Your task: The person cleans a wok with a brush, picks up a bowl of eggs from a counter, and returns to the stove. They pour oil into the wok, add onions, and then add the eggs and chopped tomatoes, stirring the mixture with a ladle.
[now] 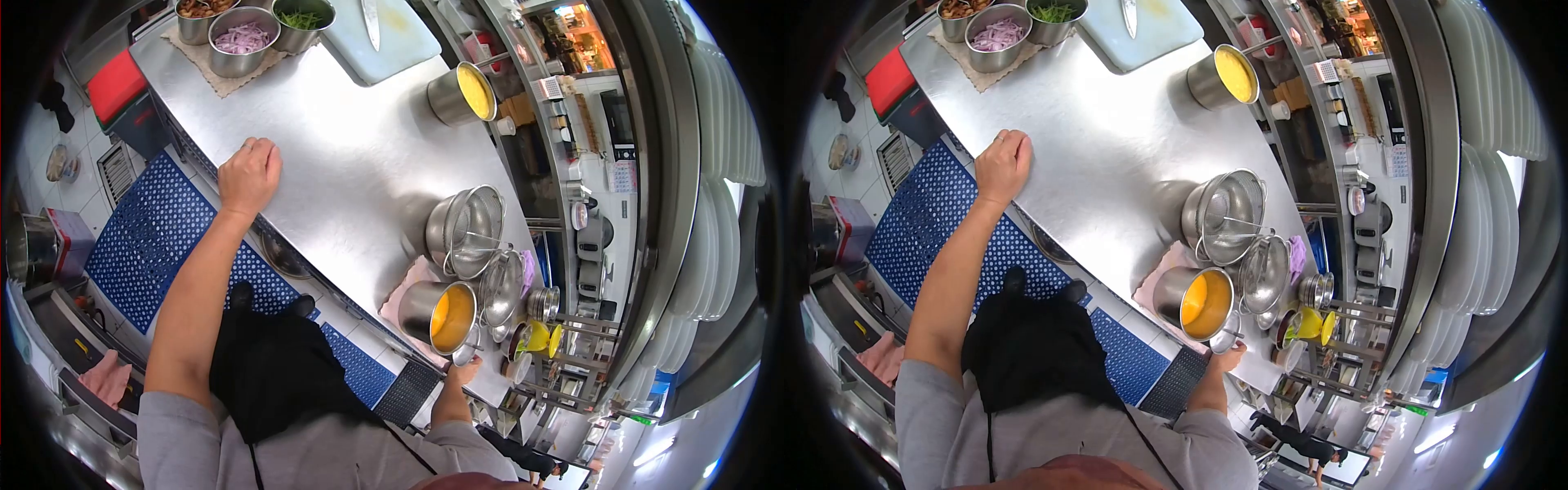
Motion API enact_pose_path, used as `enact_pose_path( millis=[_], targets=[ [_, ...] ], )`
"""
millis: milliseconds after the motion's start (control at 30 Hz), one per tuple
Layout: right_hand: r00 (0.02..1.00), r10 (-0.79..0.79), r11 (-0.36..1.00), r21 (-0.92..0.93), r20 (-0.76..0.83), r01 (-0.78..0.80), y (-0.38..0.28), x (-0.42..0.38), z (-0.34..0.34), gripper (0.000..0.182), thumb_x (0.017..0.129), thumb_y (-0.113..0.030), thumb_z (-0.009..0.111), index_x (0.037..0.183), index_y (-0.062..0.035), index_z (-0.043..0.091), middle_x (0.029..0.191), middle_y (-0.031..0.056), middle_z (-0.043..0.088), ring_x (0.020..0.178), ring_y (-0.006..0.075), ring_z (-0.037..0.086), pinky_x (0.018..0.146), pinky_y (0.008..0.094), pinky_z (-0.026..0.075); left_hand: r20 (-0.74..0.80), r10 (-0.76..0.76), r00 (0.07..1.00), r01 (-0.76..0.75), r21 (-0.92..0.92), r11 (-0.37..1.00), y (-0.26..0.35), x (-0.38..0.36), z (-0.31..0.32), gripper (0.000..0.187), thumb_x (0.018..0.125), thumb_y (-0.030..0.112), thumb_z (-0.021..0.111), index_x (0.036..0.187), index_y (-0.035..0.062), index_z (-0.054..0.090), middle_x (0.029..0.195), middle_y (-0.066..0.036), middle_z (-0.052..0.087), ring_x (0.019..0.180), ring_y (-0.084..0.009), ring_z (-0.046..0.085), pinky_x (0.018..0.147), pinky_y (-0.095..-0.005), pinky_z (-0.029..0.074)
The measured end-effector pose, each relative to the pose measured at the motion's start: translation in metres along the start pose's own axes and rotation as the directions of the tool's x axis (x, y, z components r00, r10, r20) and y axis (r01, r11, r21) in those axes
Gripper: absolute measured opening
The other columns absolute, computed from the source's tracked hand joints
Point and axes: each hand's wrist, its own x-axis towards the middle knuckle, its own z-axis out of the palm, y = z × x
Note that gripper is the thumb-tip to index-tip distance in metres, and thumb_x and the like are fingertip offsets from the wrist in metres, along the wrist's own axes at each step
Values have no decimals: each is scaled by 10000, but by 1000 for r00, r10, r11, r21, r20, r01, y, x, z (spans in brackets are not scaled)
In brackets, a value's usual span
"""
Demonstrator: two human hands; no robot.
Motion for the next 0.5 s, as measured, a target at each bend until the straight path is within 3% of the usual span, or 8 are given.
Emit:
enact_pose_path(
  millis=[200,300,400,500],
  targets=[
    [1000,0,999,48,-1,0,12,5,12,510,729,-402,794,1090,-146,541,969,137,700,876,401,674,762,518,511,7,1,1000,-1,16,1000,1,0,0,70,865,168,625,859,98,632,814,-84,643,675,-314,659,589,-433,537],
    [995,60,996,66,81,-65,-20,-6,-22,413,790,-285,712,1123,-118,535,994,181,693,959,406,662,827,498,498,5,1,1000,-1,42,999,1,-1,0,58,857,159,624,858,102,631,814,-84,641,682,-316,660,594,-442,537],
    [1000,14,997,79,0,-14,2,0,2,370,872,-430,669,1052,-125,561,949,156,701,861,402,671,733,524,503,8,5,1000,-6,61,998,2,-1,1,51,853,153,622,861,104,632,818,-86,642,688,-322,662,600,-448,537],
    [999,32,994,107,-17,-30,4,1,6,340,938,-437,585,1016,-107,577,937,162,700,848,406,669,727,525,499,12,12,1000,-13,81,997,-2,-2,4,51,851,151,622,863,104,633,827,-88,647,695,-328,664,607,-449,539]
  ],
)
